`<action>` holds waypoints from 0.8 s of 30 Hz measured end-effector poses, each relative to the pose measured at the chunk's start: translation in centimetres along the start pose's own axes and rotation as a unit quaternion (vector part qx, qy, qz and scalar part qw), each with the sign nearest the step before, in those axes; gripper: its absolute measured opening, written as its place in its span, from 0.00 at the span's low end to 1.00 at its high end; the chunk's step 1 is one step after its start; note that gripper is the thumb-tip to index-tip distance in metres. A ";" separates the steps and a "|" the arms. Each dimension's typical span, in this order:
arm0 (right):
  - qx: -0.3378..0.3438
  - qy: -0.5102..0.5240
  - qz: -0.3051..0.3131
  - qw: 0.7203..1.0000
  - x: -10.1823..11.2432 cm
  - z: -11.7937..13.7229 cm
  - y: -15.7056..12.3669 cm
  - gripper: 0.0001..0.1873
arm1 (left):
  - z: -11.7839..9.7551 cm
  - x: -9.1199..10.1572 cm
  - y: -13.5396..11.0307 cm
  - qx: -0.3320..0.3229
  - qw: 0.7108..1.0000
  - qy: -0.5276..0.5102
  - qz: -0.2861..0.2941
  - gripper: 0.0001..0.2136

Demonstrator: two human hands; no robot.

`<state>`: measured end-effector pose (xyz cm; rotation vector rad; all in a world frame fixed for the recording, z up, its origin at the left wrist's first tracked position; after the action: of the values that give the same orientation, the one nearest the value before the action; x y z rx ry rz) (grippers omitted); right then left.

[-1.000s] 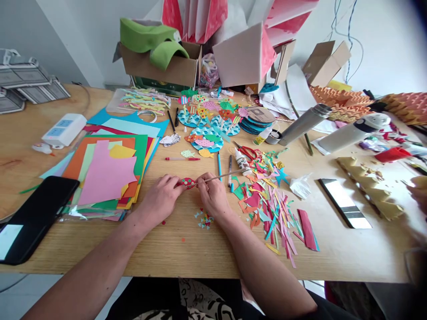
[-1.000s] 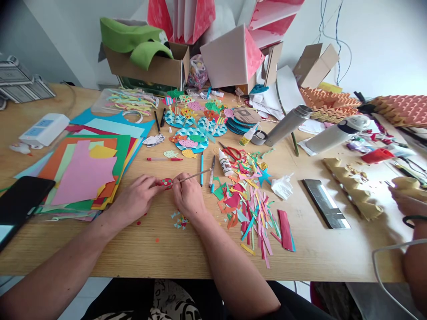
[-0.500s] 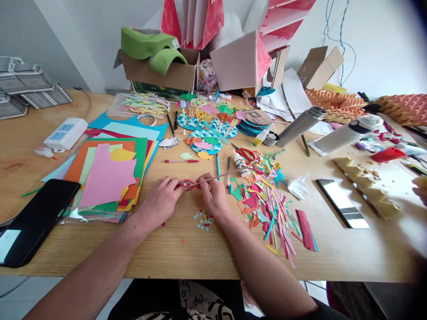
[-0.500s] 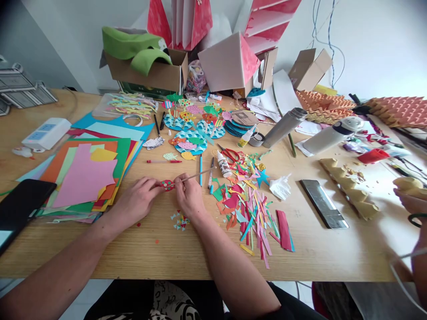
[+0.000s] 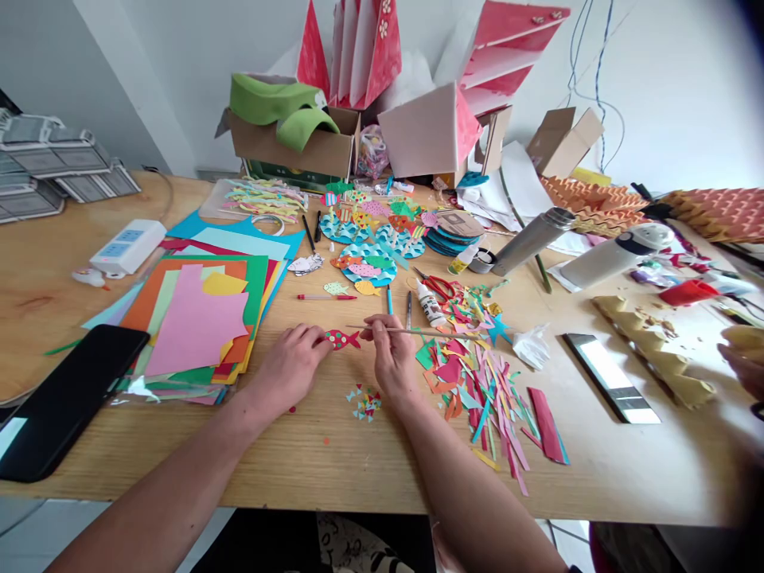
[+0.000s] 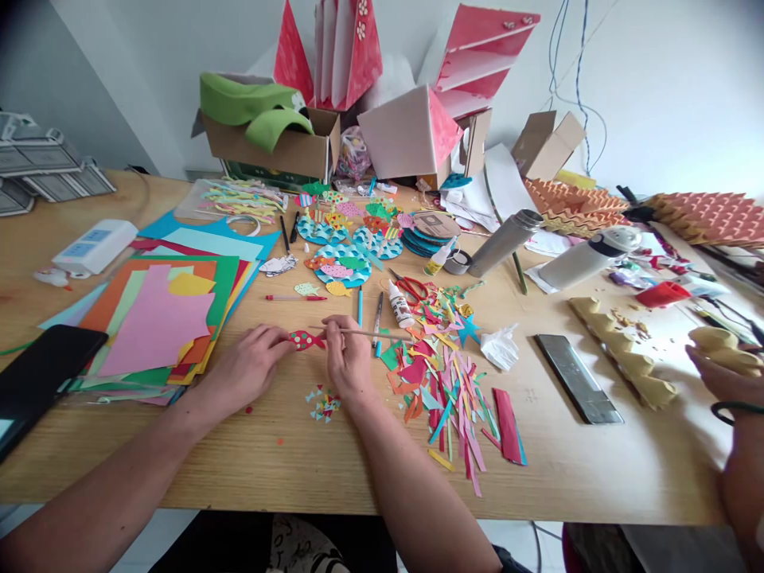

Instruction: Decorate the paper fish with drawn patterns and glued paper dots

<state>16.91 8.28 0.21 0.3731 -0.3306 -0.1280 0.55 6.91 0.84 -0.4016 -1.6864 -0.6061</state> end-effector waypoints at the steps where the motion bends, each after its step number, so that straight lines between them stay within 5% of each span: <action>1: 0.003 0.003 -0.012 1.000 0.3 0.0 0.0 0.14 | 0.0 0.0 0.0 0.003 1.000 -0.004 -0.003 0.17; 13: 0.018 -0.121 0.026 0.992 0.2 -0.7 0.9 0.12 | 1.0 -0.3 -0.1 0.020 0.998 -0.035 -0.041 0.16; 24: 0.029 -0.084 0.021 0.996 0.4 0.1 0.3 0.12 | 1.5 0.1 0.2 0.035 0.967 -0.229 -0.108 0.19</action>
<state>17.30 8.48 0.57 0.4130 -0.5095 -0.1084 -0.58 8.00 0.81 -0.3234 -2.2089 -0.6429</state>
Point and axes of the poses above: each hand's wrist, its own y-axis towards the middle knuckle, its own x-axis out of the back of the hand, z = x × y, the point moved 5 cm from there along y, towards the middle knuckle, and after that the axes turned 2 degrees about y, right-handed, at the moved point
